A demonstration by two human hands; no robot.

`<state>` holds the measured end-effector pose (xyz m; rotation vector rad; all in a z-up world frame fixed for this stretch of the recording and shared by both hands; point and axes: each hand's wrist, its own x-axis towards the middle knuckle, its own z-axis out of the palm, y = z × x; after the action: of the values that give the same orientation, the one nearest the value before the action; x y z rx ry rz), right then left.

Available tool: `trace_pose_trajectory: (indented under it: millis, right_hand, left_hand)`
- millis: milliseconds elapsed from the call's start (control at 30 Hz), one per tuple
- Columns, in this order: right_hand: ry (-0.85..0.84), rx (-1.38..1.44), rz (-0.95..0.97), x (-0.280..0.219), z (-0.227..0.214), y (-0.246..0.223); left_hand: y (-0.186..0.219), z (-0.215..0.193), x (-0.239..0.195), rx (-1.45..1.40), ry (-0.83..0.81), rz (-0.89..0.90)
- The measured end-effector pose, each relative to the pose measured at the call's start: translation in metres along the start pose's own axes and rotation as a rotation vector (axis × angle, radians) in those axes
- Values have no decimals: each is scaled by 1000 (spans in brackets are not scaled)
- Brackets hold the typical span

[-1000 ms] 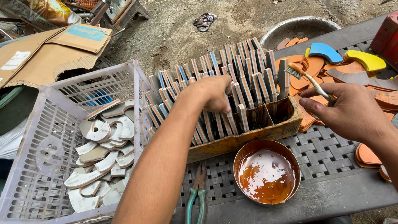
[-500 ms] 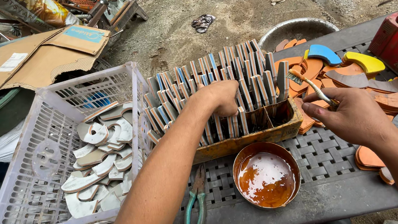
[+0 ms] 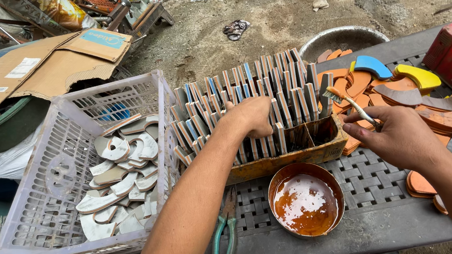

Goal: The person repeatedly picks up curved wooden pieces from a white crate, applies a brownish liquid to their edges using a brush, and places them upright in a cardboard box to dry. The process is repeated for multiple pieces throughout the clip.

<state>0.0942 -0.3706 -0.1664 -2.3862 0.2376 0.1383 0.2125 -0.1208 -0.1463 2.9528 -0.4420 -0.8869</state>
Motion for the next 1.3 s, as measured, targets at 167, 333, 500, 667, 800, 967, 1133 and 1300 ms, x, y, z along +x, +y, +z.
trace_pose_trajectory:
  millis: [167,333,500,667,800,967,1133,1300]
  right_hand:
    - [-1,5,-9,1,-1,1]
    - [0,-24,-16,2,3,4]
    - [-5,-33,-17,6,2,2]
    - [-37,-78,33,5,6,4]
    - [-33,-80,27,5,6,2]
    - [-33,-80,36,4,6,5]
    - [-39,-94,75,3,6,6]
    - [-42,-125,84,4,5,7]
  left_hand:
    - [-2,8,1,-65,41,-10]
    - [1,15,-4,92,-12,-11]
    - [3,11,-15,105,24,26]
    - [-7,12,-23,153,183,95]
    - [-10,11,-28,200,189,88]
    - [-12,14,-28,187,228,70]
    - [-14,20,-18,223,243,58]
    - [-14,22,-19,126,328,113]
